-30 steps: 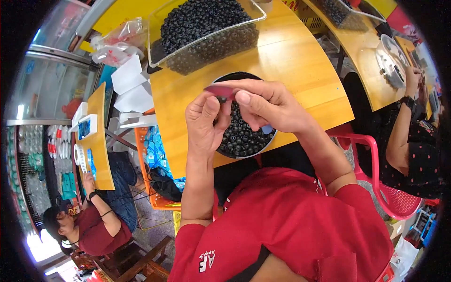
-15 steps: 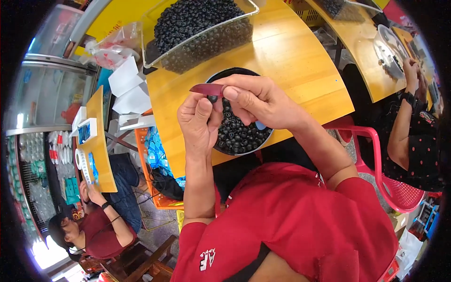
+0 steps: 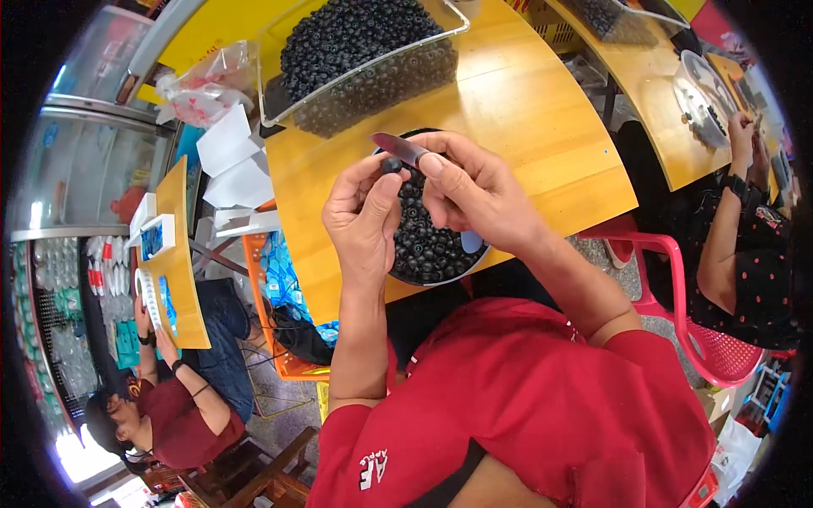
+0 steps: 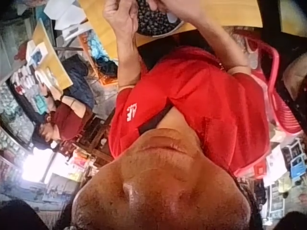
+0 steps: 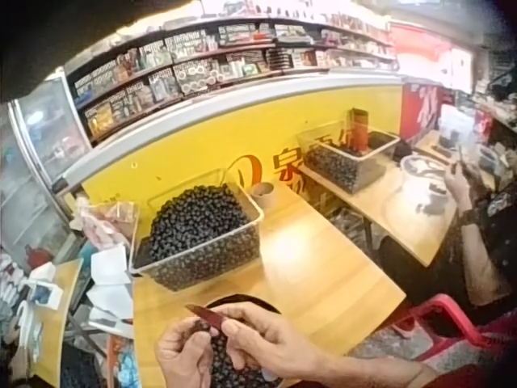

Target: Trimming small black beans or seeds using a small knife at a manual workstation.

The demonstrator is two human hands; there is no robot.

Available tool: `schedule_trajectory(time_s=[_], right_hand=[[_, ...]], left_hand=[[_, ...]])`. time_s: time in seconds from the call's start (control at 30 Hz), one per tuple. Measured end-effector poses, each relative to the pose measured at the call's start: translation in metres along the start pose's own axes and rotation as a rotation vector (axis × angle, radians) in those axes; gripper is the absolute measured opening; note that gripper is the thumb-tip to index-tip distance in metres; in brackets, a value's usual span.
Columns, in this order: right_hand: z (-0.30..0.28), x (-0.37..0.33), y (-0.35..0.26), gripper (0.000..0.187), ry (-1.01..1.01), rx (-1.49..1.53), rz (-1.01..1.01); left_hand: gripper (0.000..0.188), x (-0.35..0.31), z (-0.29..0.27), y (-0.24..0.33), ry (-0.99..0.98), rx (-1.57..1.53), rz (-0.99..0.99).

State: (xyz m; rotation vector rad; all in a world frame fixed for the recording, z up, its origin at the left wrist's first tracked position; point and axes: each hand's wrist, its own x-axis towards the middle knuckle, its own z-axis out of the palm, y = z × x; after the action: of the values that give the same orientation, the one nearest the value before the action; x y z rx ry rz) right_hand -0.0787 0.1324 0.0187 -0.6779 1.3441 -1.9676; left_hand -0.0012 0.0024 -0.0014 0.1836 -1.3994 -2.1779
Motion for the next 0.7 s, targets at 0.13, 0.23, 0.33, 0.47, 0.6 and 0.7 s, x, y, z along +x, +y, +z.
schedule_trajectory(time_s=[0.13,0.23,0.33,0.47,0.6,0.7], right_hand=[[0.0,-0.001,-0.003,0.032,-0.005,0.006,0.036],[-0.002,-0.001,-0.005,0.032,0.015,0.005,0.09],[-0.005,-0.004,-0.009,0.033,-0.009,0.03,0.118],[-0.005,-0.006,-0.015,0.032,-0.043,0.028,0.141],[-0.004,-0.006,-0.012,0.031,-0.033,0.026,0.122],[-0.007,-0.004,-0.011,0.029,-0.061,0.095,0.139]], left_hand=[[0.019,-0.001,0.002,-0.004,0.021,0.084,0.076],[0.018,-0.002,0.002,-0.005,0.027,0.244,0.155],[0.019,-0.003,0.0,-0.006,0.026,0.429,0.258],[0.02,-0.003,-0.003,-0.003,0.003,0.633,0.383],[0.02,-0.002,0.0,-0.004,-0.019,0.672,0.475],[0.019,-0.001,0.002,-0.004,-0.007,0.72,0.541]])
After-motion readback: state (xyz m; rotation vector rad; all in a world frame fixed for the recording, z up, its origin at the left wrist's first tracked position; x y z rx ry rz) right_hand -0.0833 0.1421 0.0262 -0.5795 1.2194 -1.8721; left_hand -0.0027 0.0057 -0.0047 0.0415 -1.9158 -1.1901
